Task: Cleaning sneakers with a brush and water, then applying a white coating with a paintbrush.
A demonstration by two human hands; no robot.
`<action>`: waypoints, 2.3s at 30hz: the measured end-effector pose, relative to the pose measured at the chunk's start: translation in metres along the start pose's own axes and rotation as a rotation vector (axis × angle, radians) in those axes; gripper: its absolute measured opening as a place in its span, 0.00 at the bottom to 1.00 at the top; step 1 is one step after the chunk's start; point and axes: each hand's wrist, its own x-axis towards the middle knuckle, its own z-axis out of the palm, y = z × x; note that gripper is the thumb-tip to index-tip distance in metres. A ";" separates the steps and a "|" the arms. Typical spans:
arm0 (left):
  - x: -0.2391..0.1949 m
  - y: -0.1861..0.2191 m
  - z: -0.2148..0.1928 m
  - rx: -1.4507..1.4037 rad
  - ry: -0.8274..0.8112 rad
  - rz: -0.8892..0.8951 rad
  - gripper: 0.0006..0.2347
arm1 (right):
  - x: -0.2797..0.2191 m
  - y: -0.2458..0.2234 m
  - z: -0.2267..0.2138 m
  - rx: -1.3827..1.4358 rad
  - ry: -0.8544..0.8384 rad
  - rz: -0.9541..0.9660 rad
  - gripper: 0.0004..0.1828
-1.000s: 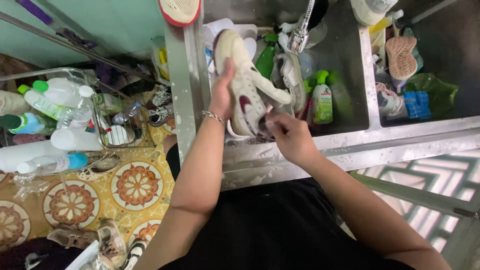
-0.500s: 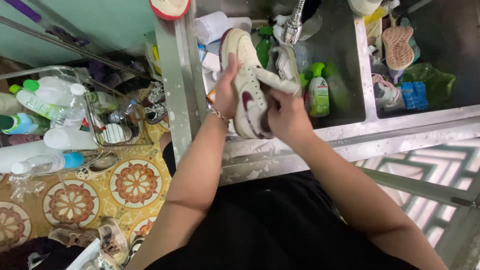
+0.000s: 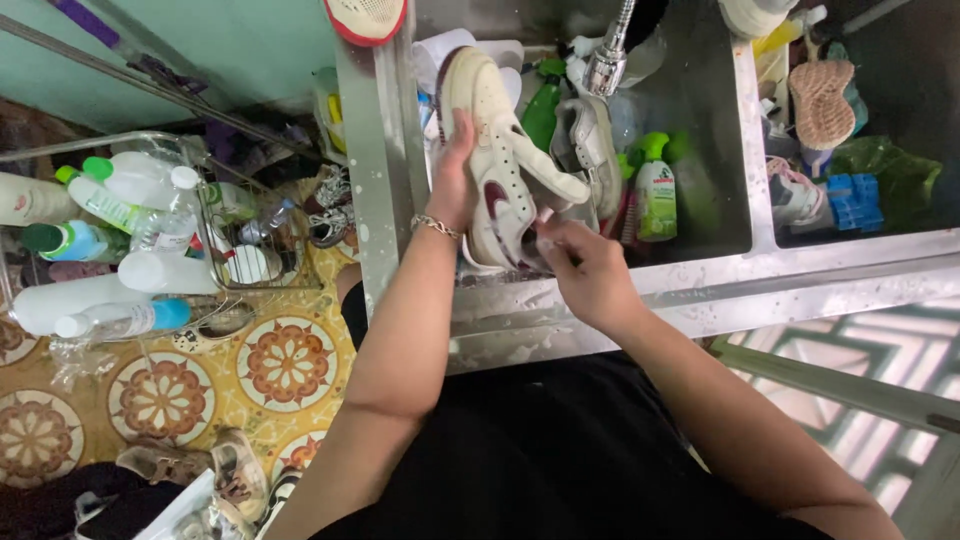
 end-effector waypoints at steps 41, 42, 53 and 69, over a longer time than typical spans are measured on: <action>0.005 0.024 0.025 0.733 -0.258 -0.309 0.55 | -0.035 0.096 -0.080 -0.585 -0.134 -0.503 0.17; 0.005 0.025 0.024 0.746 -0.273 -0.312 0.57 | -0.027 0.111 -0.089 -0.409 -0.171 -0.577 0.21; 0.017 0.000 0.002 0.468 -0.324 -0.286 0.53 | -0.003 0.095 -0.105 -0.433 -0.095 -0.596 0.15; 0.022 -0.003 -0.001 0.616 -0.427 -0.307 0.53 | 0.006 0.102 -0.111 -0.389 -0.078 -0.684 0.15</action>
